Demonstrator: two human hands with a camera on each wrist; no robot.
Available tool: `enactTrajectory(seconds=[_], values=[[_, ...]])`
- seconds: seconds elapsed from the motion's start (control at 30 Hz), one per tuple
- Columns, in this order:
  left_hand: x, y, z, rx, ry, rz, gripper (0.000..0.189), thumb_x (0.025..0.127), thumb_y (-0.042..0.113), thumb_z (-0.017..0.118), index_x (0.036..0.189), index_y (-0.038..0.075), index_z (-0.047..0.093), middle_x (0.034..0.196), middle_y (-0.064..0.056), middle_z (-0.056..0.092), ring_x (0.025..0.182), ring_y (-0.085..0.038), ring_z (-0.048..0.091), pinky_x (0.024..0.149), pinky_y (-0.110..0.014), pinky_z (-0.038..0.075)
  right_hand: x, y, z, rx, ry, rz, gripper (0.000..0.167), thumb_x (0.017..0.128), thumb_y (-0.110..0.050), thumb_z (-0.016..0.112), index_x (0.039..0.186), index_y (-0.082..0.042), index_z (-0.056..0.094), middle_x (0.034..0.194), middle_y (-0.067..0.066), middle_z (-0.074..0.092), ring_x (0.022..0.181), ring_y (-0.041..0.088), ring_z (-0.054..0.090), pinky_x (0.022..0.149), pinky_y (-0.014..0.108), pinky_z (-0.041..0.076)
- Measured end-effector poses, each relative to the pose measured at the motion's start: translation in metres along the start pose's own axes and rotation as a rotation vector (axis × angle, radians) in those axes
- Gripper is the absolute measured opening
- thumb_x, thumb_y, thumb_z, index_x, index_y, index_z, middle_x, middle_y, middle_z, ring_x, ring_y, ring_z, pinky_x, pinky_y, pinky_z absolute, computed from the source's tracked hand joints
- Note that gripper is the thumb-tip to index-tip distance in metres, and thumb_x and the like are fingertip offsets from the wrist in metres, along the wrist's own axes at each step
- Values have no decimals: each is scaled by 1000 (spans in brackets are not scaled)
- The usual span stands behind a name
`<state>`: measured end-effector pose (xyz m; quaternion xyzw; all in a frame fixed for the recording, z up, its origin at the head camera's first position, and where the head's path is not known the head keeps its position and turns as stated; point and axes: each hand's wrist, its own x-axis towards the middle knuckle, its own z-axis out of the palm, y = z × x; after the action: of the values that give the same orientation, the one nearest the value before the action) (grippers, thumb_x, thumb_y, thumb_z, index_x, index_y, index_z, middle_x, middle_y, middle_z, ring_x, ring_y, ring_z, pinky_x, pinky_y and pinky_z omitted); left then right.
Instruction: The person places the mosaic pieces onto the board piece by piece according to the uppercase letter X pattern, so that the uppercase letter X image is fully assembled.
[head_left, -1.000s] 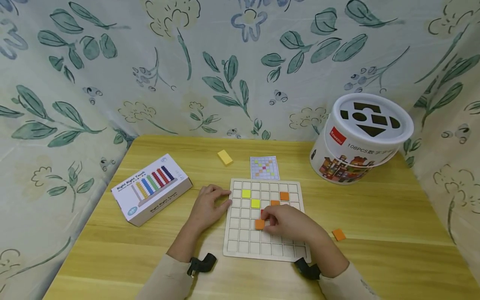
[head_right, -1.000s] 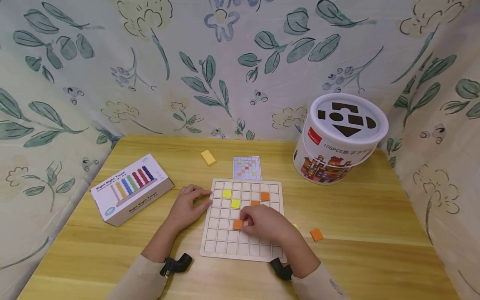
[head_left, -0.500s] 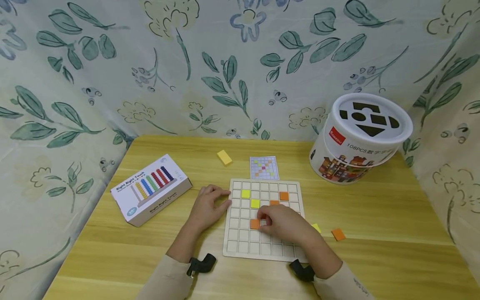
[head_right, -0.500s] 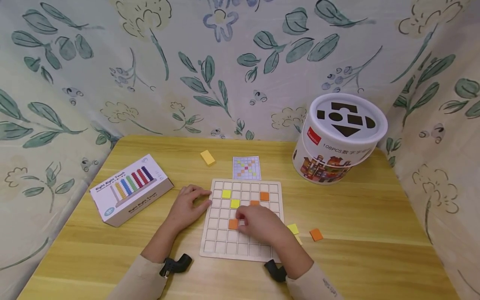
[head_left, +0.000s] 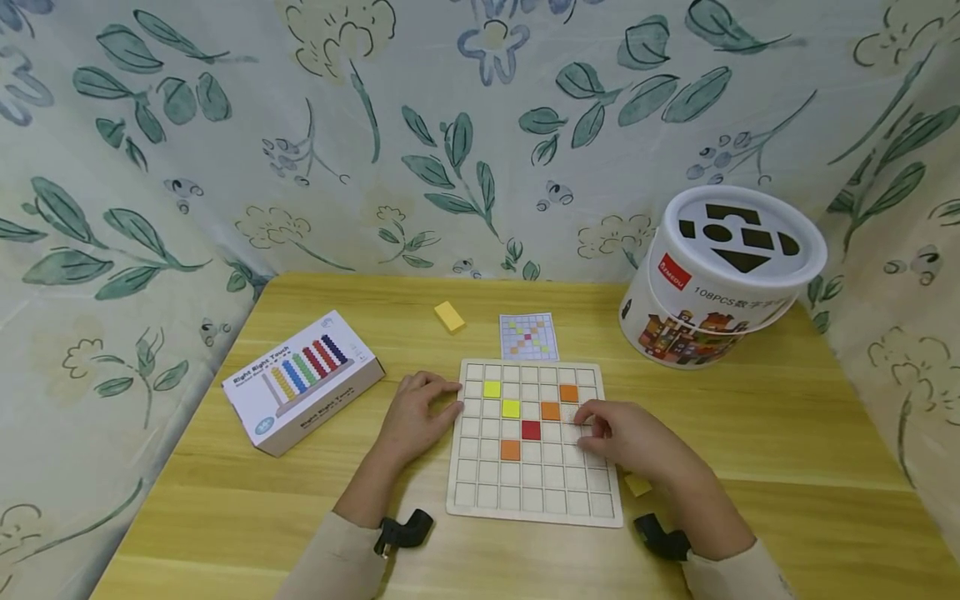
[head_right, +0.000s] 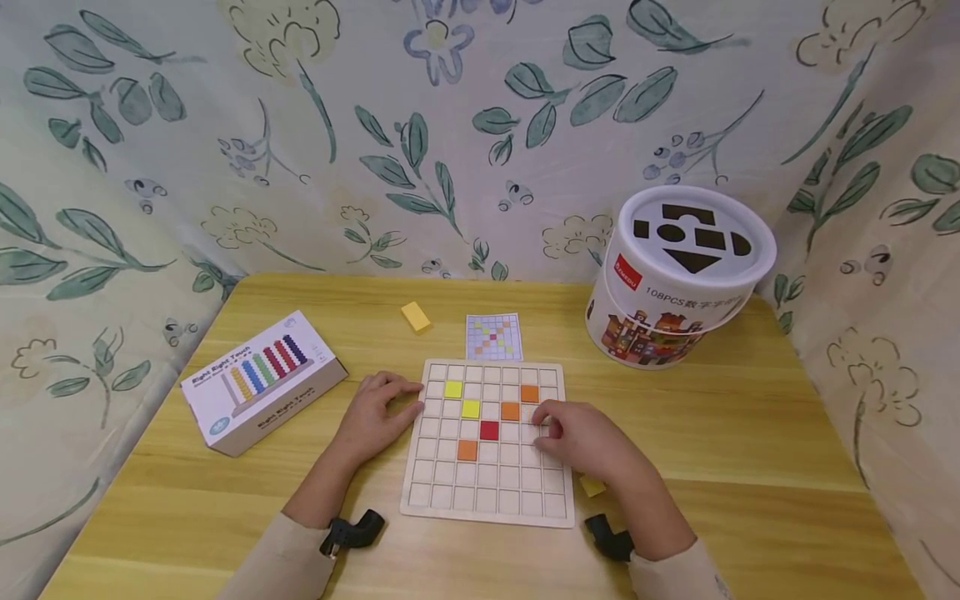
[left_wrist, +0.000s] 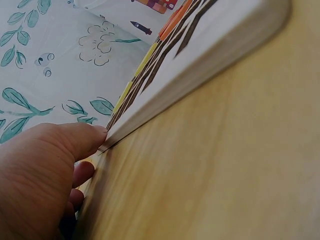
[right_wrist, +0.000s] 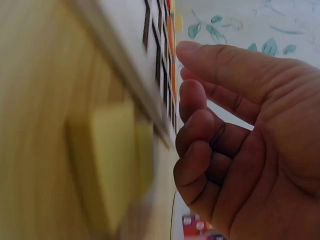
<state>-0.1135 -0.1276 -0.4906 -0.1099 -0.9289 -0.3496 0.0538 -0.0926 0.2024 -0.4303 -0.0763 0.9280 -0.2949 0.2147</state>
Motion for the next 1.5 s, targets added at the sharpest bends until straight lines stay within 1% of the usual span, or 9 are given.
enactTrajectory(seconds=[0.1,0.2,0.33,0.47,0.6,0.7,1.2,1.4,1.5], values=[[0,1,-1,-2,-1,-2,29,89,30,78,118,21,77,113,-3,67,107,-23,55,94,-41,47,-7,18,-10,32,9,8,17,94,-22,74,109,-22,69,85,1,57,79,17,52,63,28,42],[0,1,-1,3,2,3,29,90,30,78,117,21,77,113,-4,67,107,-23,55,94,-42,47,-15,37,-20,22,26,-29,18,93,-23,75,109,-21,70,86,0,57,81,17,52,65,27,42],[0,0,-1,5,4,7,29,90,30,78,117,21,77,113,-3,67,107,-23,55,94,-41,47,-23,55,-30,48,-6,-26,21,89,-21,79,108,-17,70,88,1,58,83,18,52,66,26,43],[0,0,1,9,10,16,29,90,30,78,117,21,77,113,-2,67,106,-21,55,93,-41,47,-23,63,-34,50,-39,30,20,91,-21,77,107,-15,69,90,2,60,84,18,53,67,27,44],[0,-1,1,12,15,22,29,89,30,78,117,22,77,113,-2,67,105,-21,54,92,-40,47,-20,68,-34,18,5,60,19,96,-26,71,111,-16,68,93,1,63,85,18,54,71,30,46],[1,-1,1,14,12,22,29,90,31,78,117,22,77,113,-1,67,106,-20,54,92,-40,47,-19,71,-34,25,22,61,24,94,-27,74,114,-15,68,94,1,63,86,19,55,72,29,46],[1,-1,2,21,14,18,28,90,31,77,117,21,77,113,-2,67,105,-21,55,91,-40,47,-18,65,-34,6,4,33,27,93,-25,74,115,-12,67,92,0,63,81,16,55,67,27,46],[0,-1,1,19,7,9,29,91,31,77,118,21,77,114,-2,67,107,-21,55,92,-41,47,-22,47,-29,18,17,-32,24,92,-22,74,113,-14,68,86,-1,61,77,15,54,62,25,45],[0,1,-1,9,0,1,29,91,31,77,118,21,77,115,-3,67,108,-22,55,93,-42,47,-22,32,-23,26,-17,-39,22,92,-22,74,111,-16,67,85,-1,59,76,15,53,61,25,45]])
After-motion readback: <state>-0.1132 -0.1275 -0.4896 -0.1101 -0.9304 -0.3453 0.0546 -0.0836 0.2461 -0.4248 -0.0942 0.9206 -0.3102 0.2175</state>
